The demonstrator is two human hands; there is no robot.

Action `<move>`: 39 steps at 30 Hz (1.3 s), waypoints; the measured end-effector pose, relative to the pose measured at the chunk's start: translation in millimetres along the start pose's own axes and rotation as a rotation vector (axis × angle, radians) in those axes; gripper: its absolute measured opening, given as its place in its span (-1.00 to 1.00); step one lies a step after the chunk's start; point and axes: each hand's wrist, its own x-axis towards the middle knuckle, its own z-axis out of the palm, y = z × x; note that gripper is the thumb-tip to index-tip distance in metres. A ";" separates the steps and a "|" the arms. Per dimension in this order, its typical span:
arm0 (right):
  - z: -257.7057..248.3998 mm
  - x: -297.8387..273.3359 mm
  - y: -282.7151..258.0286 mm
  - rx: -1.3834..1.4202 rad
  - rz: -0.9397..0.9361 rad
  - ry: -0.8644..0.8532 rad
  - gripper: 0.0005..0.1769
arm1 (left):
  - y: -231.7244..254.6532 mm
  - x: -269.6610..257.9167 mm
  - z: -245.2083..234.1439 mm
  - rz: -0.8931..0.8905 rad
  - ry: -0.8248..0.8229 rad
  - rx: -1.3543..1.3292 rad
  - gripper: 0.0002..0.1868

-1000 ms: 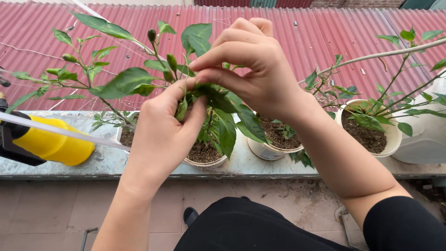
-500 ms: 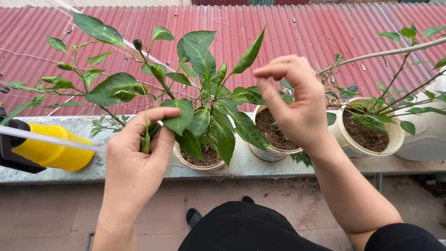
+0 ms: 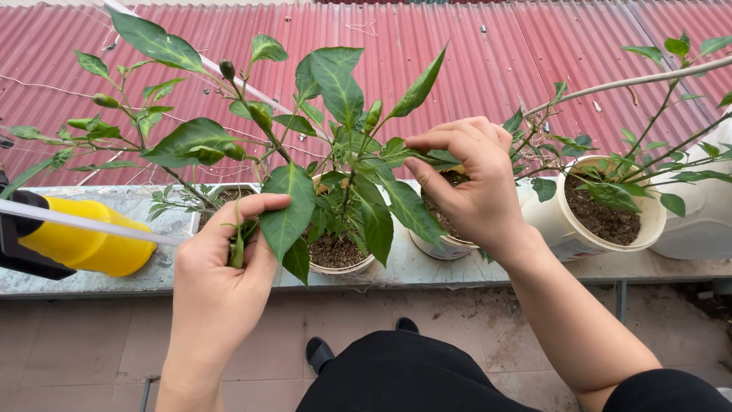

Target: The person removes wilted leaves from several potted plants on a balcony by hand. They move from one pot to the next, plucking off dead foliage and placing it on the ledge.

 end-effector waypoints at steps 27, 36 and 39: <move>7.4 11.1 -11.9 -0.064 -0.141 -0.040 -0.97 | 0.7 6.1 1.9 0.118 -0.046 0.017 -0.68; 12.2 16.3 -11.4 -0.206 -0.230 0.051 -0.96 | 4.4 8.3 -0.6 0.123 -0.079 0.000 -0.68; 13.9 15.9 -7.3 -0.136 -0.171 0.039 -0.97 | 4.7 10.0 0.0 0.168 -0.093 0.005 -0.68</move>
